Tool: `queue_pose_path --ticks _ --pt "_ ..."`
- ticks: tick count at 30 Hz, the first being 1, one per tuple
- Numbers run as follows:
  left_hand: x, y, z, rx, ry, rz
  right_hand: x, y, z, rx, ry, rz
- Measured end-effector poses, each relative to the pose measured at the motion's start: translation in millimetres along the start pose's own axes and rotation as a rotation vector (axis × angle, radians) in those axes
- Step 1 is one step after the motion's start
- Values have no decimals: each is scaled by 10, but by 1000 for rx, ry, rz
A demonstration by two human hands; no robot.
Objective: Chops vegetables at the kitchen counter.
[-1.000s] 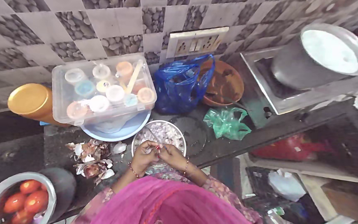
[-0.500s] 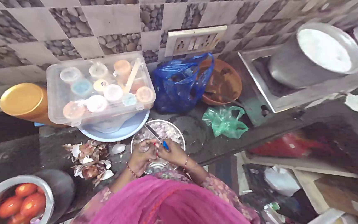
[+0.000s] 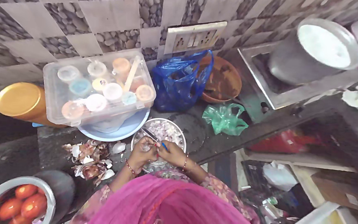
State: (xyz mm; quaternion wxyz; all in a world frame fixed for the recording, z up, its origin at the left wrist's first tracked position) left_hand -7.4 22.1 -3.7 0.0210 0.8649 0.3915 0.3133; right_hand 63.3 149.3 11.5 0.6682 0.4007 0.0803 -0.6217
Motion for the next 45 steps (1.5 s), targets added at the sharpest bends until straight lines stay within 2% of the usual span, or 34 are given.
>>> queue_pose_path --ticks 6,9,13,19,22,25,28,33,35,38,41,45 --pt "-11 -16 17 -63 47 23 43 5 21 2 35 -28" --pt "-11 -47 64 -76 224 15 16 14 30 12 102 -96" --pt "-37 -75 37 -93 271 -162 -236 73 102 140 325 -150" --pt "-35 -57 -20 -135 322 -167 -430 73 136 112 529 -432" --pt "-36 -32 -18 -165 376 -163 -410 15 107 101 592 -505" --pt "-31 -12 -14 -206 458 -209 -390 -14 59 121 587 -490" --pt "-34 -1 2 -213 515 -227 -374 20 48 80 565 -554" --pt "-13 -4 8 -213 594 -223 -322 77 103 111 562 -436" --pt "8 7 4 -209 714 -195 -312 95 113 92 502 -415" --pt "51 41 -19 -180 819 -172 -277 158 171 -73 323 -442" --pt "93 55 37 -161 811 -33 -161 193 282 -196 276 -409" --pt "168 65 77 -134 842 65 -95 175 309 -157 328 -398"
Point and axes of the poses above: each hand's wrist, its own y-axis away from the middle knuckle, its own x-axis out of the palm, z = x × y, the point moved 5 cm from there along -y, towards the middle knuckle, and after that the axes turned 15 degrees about y, right-handed, at the moved point
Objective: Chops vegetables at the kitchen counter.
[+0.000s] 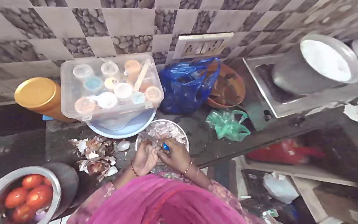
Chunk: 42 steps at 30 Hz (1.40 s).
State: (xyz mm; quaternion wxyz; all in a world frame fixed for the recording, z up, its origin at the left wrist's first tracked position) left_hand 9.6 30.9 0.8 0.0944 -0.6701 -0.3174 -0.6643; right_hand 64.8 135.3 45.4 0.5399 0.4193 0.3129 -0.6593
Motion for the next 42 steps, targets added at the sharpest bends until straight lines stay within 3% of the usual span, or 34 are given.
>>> queue_pose_path --ticks 5,9,11,16,28,35,42 --pt "-3 34 -19 3 -71 9 11 -9 -178 97 -267 16" --pt "64 74 -86 53 -571 58 -43 -1 -284 175 -689 83" --pt "99 96 -100 64 -744 4 -45 15 -309 186 -746 111" --pt "68 74 -81 130 -857 46 -12 25 -337 188 -696 153" --pt "-142 18 -13 30 -379 59 -48 21 -330 159 -686 175" --pt "-172 36 -97 30 -405 8 -132 70 -438 57 -648 247" --pt "-146 88 -29 -78 -445 97 -110 152 -428 -21 -277 151"
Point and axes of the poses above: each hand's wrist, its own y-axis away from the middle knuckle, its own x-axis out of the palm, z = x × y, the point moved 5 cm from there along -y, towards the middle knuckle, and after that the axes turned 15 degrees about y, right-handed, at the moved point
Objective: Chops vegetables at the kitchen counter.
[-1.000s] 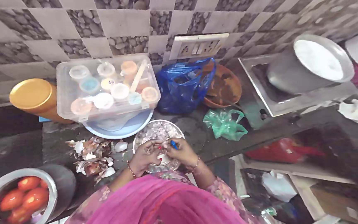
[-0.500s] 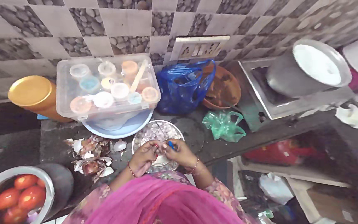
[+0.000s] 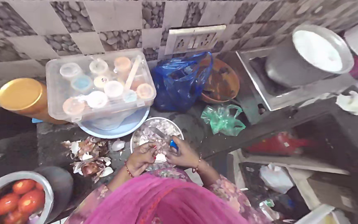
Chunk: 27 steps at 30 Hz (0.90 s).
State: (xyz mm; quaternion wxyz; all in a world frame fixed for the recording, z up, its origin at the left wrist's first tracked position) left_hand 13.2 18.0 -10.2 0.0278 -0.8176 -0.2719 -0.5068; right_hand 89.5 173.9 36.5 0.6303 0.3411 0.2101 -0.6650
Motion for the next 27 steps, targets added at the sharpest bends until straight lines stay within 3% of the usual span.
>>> queue_pose_path --ticks 4,16,27 --pt "31 -2 46 -55 -59 79 71 -27 71 -34 142 48" --pt "31 41 10 -47 -127 -54 166 -36 163 -56 242 51" --pt "115 12 -43 83 -196 -91 167 -21 153 -20 345 -36"
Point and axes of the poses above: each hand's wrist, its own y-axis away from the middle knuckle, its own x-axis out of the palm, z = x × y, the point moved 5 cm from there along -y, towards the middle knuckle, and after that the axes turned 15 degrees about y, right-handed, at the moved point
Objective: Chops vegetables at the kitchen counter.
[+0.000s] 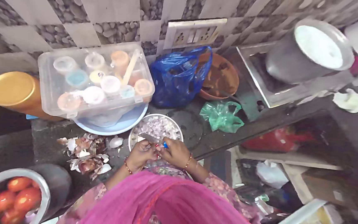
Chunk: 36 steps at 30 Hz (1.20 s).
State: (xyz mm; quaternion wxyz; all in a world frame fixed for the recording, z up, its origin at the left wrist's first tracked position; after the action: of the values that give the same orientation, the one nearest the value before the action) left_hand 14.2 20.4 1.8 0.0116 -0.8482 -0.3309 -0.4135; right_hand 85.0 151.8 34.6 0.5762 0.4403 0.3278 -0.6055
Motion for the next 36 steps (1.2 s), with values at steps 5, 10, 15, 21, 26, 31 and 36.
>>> queue_pose_path --ticks 5,10,15,21,26,31,36 --pt "-1 -22 -17 -2 17 -24 20 -1 21 23 17 -95" --pt "-32 -43 7 1 41 -44 111 -24 8 62 20 -142" --pt "-83 -93 56 31 117 -71 171 -74 12 104 44 -144" --pt "-143 -121 -65 69 145 -307 -19 -156 -60 254 58 -6" --pt "-205 -130 -135 59 127 -361 -208 -290 -114 296 216 -107" --pt "-187 -115 -98 34 331 -372 -200 -383 -162 283 296 -141" --pt "-105 -103 -89 -16 602 -327 -175 -276 -148 256 39 -270"
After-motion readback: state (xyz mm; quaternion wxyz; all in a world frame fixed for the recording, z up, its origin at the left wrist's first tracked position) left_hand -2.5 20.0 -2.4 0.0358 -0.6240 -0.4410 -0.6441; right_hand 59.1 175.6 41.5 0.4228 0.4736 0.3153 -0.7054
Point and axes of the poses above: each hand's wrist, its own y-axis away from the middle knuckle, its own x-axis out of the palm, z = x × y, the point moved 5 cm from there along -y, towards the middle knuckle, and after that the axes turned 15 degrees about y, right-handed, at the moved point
